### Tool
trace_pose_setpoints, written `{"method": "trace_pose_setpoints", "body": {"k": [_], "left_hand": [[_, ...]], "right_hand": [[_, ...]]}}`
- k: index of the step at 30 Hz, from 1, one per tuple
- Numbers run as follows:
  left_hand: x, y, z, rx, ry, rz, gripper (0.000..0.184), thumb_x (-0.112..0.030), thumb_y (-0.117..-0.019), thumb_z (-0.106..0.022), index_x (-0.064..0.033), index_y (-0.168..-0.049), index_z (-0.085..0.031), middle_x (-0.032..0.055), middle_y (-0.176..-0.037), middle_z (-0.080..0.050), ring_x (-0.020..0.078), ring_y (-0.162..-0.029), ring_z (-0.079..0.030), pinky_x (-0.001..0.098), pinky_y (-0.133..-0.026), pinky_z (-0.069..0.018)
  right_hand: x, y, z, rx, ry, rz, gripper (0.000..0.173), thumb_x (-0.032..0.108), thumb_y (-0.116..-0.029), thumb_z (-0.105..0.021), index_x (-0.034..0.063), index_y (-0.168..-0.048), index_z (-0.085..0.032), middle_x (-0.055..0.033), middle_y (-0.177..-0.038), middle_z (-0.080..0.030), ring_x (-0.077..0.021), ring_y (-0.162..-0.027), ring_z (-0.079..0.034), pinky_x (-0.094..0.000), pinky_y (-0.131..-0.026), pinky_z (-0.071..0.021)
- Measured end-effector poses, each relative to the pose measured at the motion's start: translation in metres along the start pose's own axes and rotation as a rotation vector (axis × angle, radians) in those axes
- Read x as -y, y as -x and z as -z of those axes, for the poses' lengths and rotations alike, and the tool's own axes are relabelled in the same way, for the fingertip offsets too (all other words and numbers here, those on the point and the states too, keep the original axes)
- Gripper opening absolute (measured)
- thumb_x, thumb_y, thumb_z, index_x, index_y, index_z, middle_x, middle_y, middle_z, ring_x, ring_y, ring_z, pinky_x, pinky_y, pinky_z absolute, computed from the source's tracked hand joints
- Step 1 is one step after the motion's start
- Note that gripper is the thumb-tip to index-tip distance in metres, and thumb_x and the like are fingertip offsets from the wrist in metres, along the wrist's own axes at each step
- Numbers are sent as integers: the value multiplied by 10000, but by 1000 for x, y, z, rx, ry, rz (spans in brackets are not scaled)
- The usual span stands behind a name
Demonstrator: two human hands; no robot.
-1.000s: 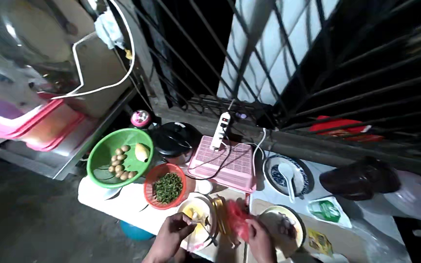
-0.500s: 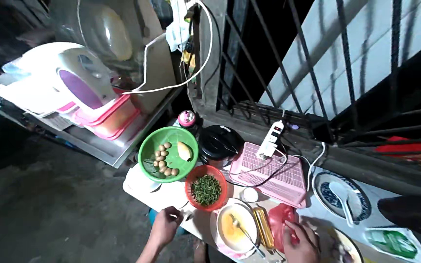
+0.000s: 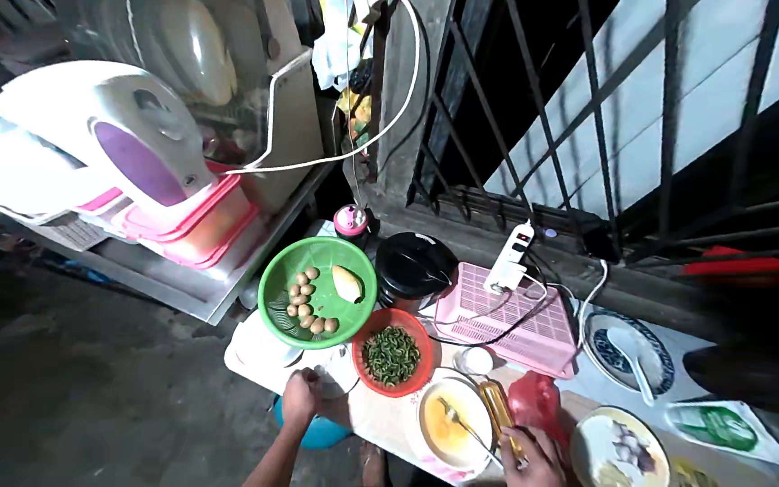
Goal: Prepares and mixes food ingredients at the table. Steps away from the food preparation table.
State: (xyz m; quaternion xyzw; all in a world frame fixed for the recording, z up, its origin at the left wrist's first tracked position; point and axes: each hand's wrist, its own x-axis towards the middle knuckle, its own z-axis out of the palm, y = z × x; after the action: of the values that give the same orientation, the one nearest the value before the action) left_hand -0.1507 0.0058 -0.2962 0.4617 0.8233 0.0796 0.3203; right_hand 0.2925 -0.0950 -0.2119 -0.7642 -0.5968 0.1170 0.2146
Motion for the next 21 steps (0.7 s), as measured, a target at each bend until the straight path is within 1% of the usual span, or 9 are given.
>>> {"method": "trace_pose_setpoints", "body": {"k": [2, 4, 6, 7, 9, 14, 17, 20, 21], "left_hand": [[0, 3, 1, -15, -105, 44, 301, -408, -899, -683, -179, -1078, -760, 92, -1171, -712, 289, -1070, -698, 566, -891, -581], [-2, 6, 5, -25, -166, 65, 366, -438, -892, -668, -195, -1156, -740, 87, -1236, -693, 301, -1099, -688, 579, -884, -573], [-1, 5, 6, -37, -188, 61, 425, -455, -878, -669, -197, -1212, -714, 89, -1235, -694, 304, -1093, -690, 584, -877, -568], [2, 4, 6, -37, -164, 55, 421, -444, -888, -669, -185, -1219, -705, 94, -1207, -706, 303, -1074, -698, 583, -873, -571], [6, 4, 6, -42, -101, 27, 331, -397, -925, -658, -171, -1159, -724, 88, -1115, -733, 283, -1025, -715, 571, -866, -582], [5, 9, 11, -45, 109, -63, 225, -299, -931, -671, -128, -1055, -749, 55, -943, -756, 230, -894, -731, 531, -843, -591], [-11, 15, 23, 75, 262, -50, 224, -279, -933, -697, -103, -1065, -736, 47, -951, -759, 196, -841, -735, 485, -812, -609], [-44, 38, 55, 254, 236, -200, 192, -277, -910, -704, -118, -1015, -730, 19, -893, -742, 164, -795, -717, 440, -777, -610], [-57, 50, 69, 312, 191, -271, 191, -288, -901, -703, -131, -1008, -729, 6, -877, -733, 155, -787, -707, 432, -768, -604]], "right_hand": [[1, 2, -1, -8, 13, -6, 204, 246, -908, -709, 122, -1044, -797, -190, -1198, -681, -365, -1157, -631, -531, -992, -521], [0, 6, -4, -11, 15, -29, 202, 242, -906, -713, 120, -1043, -800, -199, -1205, -678, -376, -1165, -626, -536, -1001, -517], [-4, 9, -11, -23, 3, -36, 196, 223, -899, -714, 107, -1033, -799, -207, -1187, -679, -392, -1159, -622, -547, -1001, -511], [-8, 11, -14, -27, -1, -32, 192, 213, -892, -716, 103, -1026, -799, -207, -1174, -683, -390, -1150, -628, -551, -992, -516], [-11, 14, -19, -29, 5, -22, 181, 204, -878, -718, 108, -1008, -798, -195, -1141, -691, -369, -1115, -648, -542, -963, -536], [-4, 14, -25, -7, -25, -66, 175, 166, -870, -722, 86, -1005, -798, -205, -1135, -693, -377, -1099, -655, -547, -953, -541], [5, 15, -23, 30, -53, -78, 184, 141, -876, -719, 54, -1022, -790, -218, -1141, -691, -382, -1100, -657, -546, -962, -542], [30, 13, -18, 79, -82, -10, 208, 176, -874, -746, 81, -1053, -792, -179, -1158, -705, -326, -1102, -676, -500, -955, -567], [45, 12, -18, 123, -114, 36, 244, 205, -873, -757, 106, -1094, -791, -159, -1194, -703, -308, -1144, -666, -492, -986, -561]]}}
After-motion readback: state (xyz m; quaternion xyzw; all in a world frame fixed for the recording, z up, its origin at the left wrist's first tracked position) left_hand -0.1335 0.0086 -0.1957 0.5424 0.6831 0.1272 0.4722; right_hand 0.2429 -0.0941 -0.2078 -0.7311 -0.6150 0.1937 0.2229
